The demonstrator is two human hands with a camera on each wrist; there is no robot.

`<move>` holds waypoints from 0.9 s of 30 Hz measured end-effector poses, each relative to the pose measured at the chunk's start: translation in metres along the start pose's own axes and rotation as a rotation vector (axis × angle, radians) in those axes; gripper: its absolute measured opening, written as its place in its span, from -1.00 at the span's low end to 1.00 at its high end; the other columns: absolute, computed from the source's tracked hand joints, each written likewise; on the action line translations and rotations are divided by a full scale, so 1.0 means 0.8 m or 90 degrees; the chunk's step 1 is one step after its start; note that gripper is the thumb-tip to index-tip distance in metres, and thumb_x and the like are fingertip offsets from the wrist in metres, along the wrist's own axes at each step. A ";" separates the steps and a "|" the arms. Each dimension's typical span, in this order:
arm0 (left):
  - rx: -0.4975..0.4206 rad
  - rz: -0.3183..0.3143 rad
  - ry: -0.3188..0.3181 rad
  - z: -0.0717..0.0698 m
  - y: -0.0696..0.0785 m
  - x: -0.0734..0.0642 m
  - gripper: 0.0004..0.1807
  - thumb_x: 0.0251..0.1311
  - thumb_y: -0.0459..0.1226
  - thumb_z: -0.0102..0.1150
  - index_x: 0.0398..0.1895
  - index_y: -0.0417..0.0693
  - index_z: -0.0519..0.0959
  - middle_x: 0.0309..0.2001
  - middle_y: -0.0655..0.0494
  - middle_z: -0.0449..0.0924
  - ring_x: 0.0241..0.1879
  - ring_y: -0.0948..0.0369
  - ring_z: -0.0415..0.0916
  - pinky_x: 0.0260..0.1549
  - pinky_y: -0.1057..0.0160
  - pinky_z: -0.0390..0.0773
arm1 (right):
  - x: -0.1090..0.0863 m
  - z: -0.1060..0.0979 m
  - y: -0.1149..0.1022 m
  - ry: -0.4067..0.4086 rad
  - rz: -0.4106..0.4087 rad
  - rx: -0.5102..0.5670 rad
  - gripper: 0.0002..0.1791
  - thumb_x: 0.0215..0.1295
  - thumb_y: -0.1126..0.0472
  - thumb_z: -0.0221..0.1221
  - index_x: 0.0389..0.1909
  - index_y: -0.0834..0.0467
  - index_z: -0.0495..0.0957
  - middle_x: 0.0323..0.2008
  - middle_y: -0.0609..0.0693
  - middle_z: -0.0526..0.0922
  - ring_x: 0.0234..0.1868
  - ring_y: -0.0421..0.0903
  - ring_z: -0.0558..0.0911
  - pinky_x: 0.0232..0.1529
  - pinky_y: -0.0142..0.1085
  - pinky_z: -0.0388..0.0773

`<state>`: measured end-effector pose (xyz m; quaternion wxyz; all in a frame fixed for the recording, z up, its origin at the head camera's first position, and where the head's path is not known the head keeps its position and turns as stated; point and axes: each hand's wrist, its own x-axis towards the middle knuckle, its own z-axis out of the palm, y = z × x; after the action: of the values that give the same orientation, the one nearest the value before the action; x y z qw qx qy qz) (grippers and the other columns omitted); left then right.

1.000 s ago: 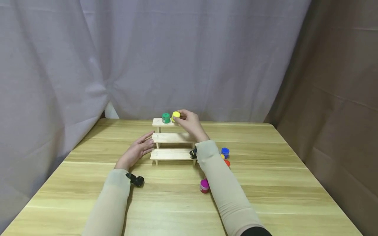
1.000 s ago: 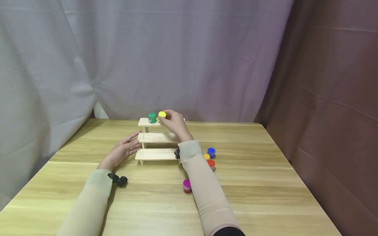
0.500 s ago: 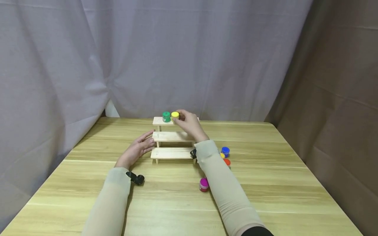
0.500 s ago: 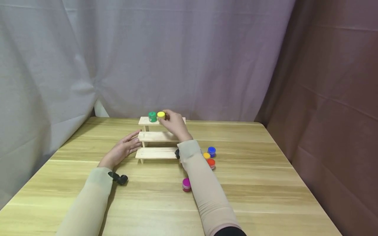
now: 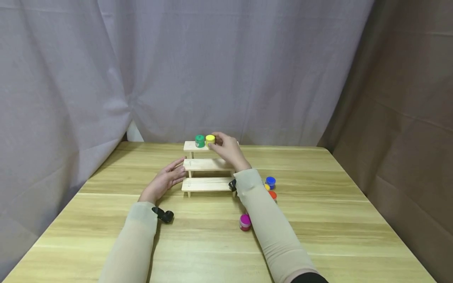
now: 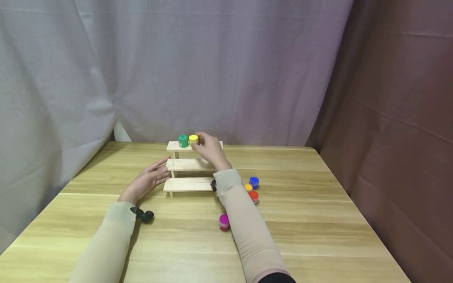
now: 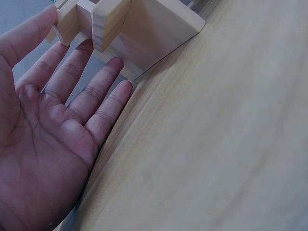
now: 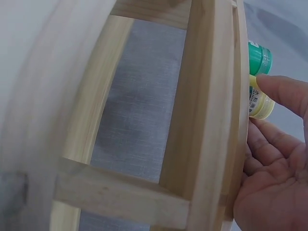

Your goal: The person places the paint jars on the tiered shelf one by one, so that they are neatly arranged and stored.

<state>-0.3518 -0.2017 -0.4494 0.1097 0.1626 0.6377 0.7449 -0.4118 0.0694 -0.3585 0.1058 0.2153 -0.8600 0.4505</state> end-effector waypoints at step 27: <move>0.016 0.008 0.001 -0.006 0.003 0.001 -0.33 0.53 -0.23 0.00 0.62 0.00 0.04 0.51 -0.22 0.12 0.40 -0.14 0.26 0.40 0.01 0.31 | 0.005 0.002 -0.002 -0.004 -0.007 0.015 -0.42 0.36 0.06 0.29 0.35 0.12 0.45 0.15 0.02 0.64 0.13 -0.03 0.62 0.25 -0.14 0.53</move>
<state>-0.3542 -0.2060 -0.4476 0.1025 0.1678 0.6461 0.7375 -0.4144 0.0662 -0.3569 0.1034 0.2227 -0.8537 0.4592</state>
